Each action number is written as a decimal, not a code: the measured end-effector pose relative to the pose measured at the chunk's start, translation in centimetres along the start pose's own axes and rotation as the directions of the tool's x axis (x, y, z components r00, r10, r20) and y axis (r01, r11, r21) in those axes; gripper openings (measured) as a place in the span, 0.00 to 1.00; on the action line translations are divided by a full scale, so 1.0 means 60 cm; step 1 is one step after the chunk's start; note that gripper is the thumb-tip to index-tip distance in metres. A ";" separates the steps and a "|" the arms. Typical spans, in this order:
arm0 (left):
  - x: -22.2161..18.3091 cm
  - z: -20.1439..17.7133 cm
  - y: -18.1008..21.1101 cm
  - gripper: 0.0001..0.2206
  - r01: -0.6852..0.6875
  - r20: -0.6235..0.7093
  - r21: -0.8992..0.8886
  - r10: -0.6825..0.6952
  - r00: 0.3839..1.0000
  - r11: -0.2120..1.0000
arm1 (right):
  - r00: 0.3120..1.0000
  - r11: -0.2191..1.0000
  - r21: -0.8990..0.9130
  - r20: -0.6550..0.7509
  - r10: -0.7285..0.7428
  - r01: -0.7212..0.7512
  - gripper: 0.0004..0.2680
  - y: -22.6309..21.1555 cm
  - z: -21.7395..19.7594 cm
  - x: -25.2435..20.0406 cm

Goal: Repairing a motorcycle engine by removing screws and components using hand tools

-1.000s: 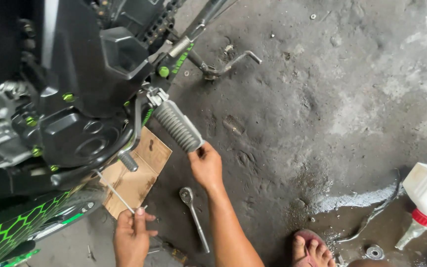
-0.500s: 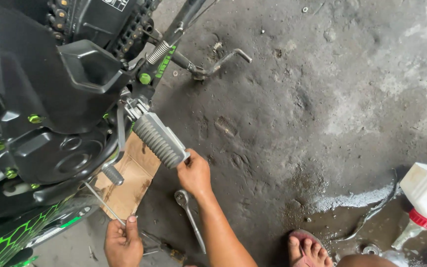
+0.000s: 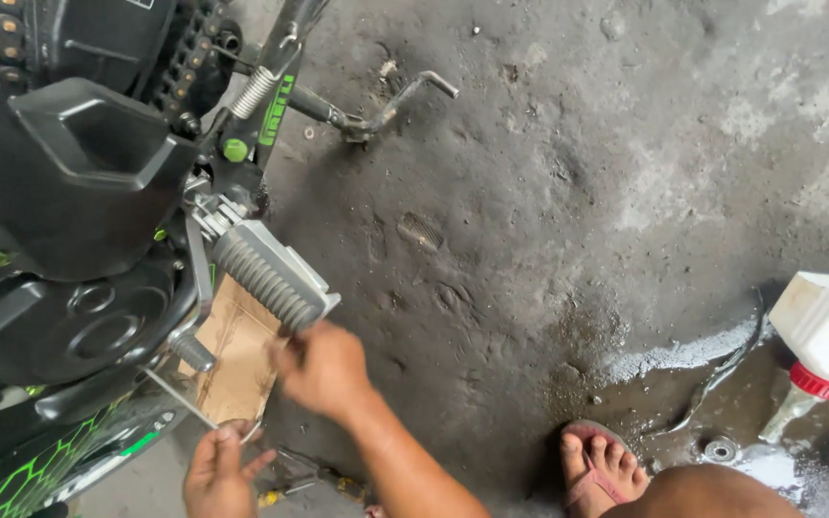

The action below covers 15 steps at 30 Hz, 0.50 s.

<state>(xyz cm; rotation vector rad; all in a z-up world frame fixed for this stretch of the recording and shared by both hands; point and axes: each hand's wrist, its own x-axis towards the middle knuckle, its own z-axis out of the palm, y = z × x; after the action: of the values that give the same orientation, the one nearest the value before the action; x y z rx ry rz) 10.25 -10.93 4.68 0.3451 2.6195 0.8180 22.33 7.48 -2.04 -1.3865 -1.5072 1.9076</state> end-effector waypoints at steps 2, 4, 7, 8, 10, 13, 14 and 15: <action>0.013 -0.006 0.011 0.09 0.052 -0.074 -0.282 -0.076 0.994 0.958 | 0.947 0.952 0.060 0.099 -0.304 0.299 0.12 -0.043 -0.004 -0.042; 0.019 -0.008 0.050 0.13 0.087 -0.058 -0.247 -0.104 0.993 0.965 | 0.928 0.934 -0.014 0.121 -0.352 0.356 0.12 -0.054 0.034 -0.075; 0.013 -0.004 0.108 0.14 0.110 -0.081 -0.221 -0.131 0.988 0.969 | 0.887 0.880 -0.105 0.036 -0.461 0.462 0.11 -0.052 0.090 -0.103; 0.003 -0.006 0.125 0.12 0.112 -0.114 -0.218 -0.139 0.984 0.969 | 0.859 0.859 -0.126 -0.071 -0.508 0.497 0.10 -0.049 0.110 -0.117; 0.015 -0.012 0.133 0.13 0.125 -0.092 -0.199 -0.146 0.985 0.972 | 0.852 0.855 -0.121 -0.096 -0.515 0.504 0.10 -0.066 0.097 -0.129; 0.040 -0.032 0.120 0.13 0.146 -0.010 -0.198 -0.150 0.989 0.969 | 0.885 0.877 -0.135 0.000 -0.466 0.461 0.12 -0.079 0.090 -0.146; 0.047 -0.039 0.111 0.13 0.165 0.053 -0.195 -0.157 0.986 0.967 | 0.918 0.906 -0.154 0.120 -0.378 0.393 0.14 -0.079 0.089 -0.153; 0.056 -0.032 0.114 0.13 0.160 0.056 -0.204 -0.152 0.987 0.966 | 0.916 0.903 -0.162 0.118 -0.384 0.399 0.14 -0.072 0.089 -0.146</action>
<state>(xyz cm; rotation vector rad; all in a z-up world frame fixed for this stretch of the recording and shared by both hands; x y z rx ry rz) 7.27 -5.28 9.21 0.0945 2.4575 1.0073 20.69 -0.30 5.71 -0.9793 -1.8764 1.6244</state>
